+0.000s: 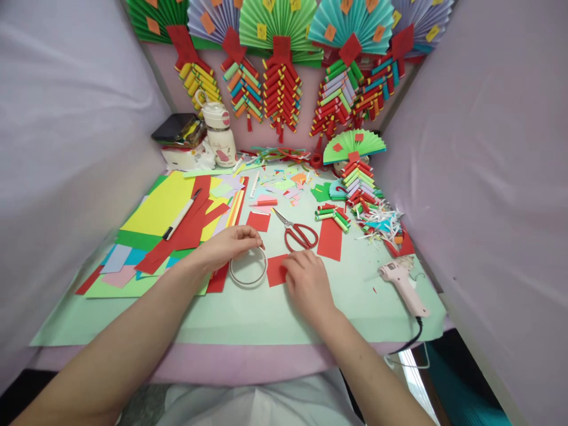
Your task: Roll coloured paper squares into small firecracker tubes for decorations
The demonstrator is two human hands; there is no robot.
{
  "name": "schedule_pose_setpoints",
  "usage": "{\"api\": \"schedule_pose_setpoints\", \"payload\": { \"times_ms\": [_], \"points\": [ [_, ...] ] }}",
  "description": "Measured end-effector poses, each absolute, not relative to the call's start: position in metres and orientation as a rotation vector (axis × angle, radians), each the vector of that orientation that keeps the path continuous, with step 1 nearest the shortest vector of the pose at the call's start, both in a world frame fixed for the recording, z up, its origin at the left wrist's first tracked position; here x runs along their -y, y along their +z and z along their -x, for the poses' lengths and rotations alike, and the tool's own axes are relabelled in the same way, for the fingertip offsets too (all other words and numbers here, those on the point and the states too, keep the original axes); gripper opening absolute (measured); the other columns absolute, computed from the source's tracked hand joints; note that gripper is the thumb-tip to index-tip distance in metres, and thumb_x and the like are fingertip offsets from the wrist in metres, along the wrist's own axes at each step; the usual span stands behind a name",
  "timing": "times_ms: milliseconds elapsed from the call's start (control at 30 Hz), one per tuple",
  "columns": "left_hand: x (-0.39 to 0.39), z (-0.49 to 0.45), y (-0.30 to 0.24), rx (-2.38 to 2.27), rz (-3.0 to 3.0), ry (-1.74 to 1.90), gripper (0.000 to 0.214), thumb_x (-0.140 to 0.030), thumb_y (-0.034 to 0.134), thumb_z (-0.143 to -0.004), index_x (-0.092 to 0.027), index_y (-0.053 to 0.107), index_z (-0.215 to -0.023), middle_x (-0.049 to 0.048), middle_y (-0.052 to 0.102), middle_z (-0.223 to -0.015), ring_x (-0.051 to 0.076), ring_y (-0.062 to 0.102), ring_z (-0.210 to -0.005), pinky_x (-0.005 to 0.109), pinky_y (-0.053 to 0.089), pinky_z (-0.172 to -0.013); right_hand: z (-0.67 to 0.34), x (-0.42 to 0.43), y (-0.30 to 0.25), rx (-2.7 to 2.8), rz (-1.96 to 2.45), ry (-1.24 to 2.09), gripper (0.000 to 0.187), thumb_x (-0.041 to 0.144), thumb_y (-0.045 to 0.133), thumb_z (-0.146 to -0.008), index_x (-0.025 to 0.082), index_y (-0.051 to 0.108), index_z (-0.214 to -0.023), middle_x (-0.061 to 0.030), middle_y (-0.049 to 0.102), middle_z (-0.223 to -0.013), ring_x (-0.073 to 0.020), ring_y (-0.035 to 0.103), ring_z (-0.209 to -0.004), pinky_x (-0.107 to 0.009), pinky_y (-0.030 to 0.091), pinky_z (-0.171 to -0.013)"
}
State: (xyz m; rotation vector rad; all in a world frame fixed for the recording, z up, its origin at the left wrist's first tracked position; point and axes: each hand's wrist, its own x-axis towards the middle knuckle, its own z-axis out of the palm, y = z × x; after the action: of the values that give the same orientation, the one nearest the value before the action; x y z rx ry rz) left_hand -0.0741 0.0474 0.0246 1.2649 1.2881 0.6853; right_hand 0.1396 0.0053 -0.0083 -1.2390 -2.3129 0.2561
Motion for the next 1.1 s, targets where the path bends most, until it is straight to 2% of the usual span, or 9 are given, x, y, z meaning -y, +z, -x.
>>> {"api": "schedule_pose_setpoints", "payload": {
  "times_ms": [167, 300, 433, 567, 700, 833, 1100],
  "points": [
    [-0.04, 0.066, 0.026, -1.205, -1.396, 0.573, 0.027, -0.043, 0.064, -0.068, -0.018, 0.061, -0.078, 0.0007, 0.061, -0.072, 0.012, 0.051, -0.062, 0.022, 0.036, -0.054, -0.139, -0.001, -0.008, 2.235, 1.232, 0.441, 0.026, 0.013, 0.044, -0.087, 0.022, 0.063, -0.102, -0.0075, 0.063, -0.104, -0.0221, 0.053, -0.099, -0.038, 0.039, -0.085],
    [-0.038, 0.062, 0.023, -1.123, -1.462, 0.571, 0.024, -0.04, 0.064, -0.07, -0.018, 0.061, -0.08, 0.0021, 0.063, -0.08, 0.015, 0.058, -0.076, 0.027, 0.044, -0.071, -0.133, -0.008, 0.0, 1.926, 1.375, 0.648, 0.017, 0.024, 0.046, -0.088, 0.022, 0.063, -0.086, -0.0037, 0.062, -0.088, -0.0186, 0.056, -0.089, -0.032, 0.041, -0.079],
    [-0.036, 0.059, 0.021, -1.07, -1.488, 0.579, 0.02, -0.036, 0.063, -0.072, -0.018, 0.061, -0.079, 0.002, 0.063, -0.083, 0.016, 0.059, -0.08, 0.028, 0.046, -0.076, -0.124, -0.01, 0.006, 1.859, 1.44, 0.816, 0.021, 0.029, 0.048, -0.086, 0.021, 0.062, -0.073, -0.0009, 0.059, -0.075, -0.0165, 0.054, -0.079, -0.028, 0.04, -0.071],
    [-0.034, 0.057, 0.023, -1.086, -1.522, 0.551, 0.021, -0.039, 0.061, -0.073, -0.019, 0.06, -0.079, 0.0023, 0.064, -0.083, 0.017, 0.06, -0.08, 0.027, 0.046, -0.075, -0.12, -0.011, 0.004, 1.828, 1.445, 0.854, 0.015, 0.026, 0.052, -0.081, 0.021, 0.06, -0.069, 0.0005, 0.059, -0.072, -0.0155, 0.053, -0.074, -0.026, 0.039, -0.068],
    [-0.034, 0.059, 0.025, -1.226, -1.575, 0.539, 0.027, -0.045, 0.056, -0.076, -0.02, 0.06, -0.083, 0.0016, 0.065, -0.076, 0.017, 0.058, -0.072, 0.025, 0.043, -0.063, -0.126, -0.02, 0.001, 1.836, 1.504, 0.711, 0.013, 0.024, 0.052, -0.078, 0.02, 0.056, -0.067, -0.0002, 0.06, -0.073, -0.017, 0.053, -0.077, -0.028, 0.037, -0.069],
    [-0.036, 0.058, 0.022, -1.384, -1.667, 0.504, 0.028, -0.045, 0.048, -0.08, -0.02, 0.059, -0.074, 0.0009, 0.062, -0.064, 0.017, 0.055, -0.063, 0.026, 0.038, -0.058, -0.129, -0.028, -0.002, 1.945, 1.63, 0.547, 0.014, 0.025, 0.051, -0.08, 0.02, 0.058, -0.07, -0.0026, 0.063, -0.082, -0.021, 0.053, -0.087, -0.031, 0.032, -0.072],
    [-0.037, 0.049, 0.017, -1.558, -1.783, 0.401, 0.02, -0.036, 0.047, -0.081, -0.021, 0.054, -0.069, 0.0024, 0.063, -0.069, 0.019, 0.054, -0.065, 0.028, 0.034, -0.058, -0.127, -0.026, -0.006, 2.116, 1.701, 0.356, 0.02, 0.024, 0.042, -0.086, 0.019, 0.057, -0.073, -0.0065, 0.063, -0.086, -0.0227, 0.053, -0.087, -0.031, 0.026, -0.065]
  ]
}}
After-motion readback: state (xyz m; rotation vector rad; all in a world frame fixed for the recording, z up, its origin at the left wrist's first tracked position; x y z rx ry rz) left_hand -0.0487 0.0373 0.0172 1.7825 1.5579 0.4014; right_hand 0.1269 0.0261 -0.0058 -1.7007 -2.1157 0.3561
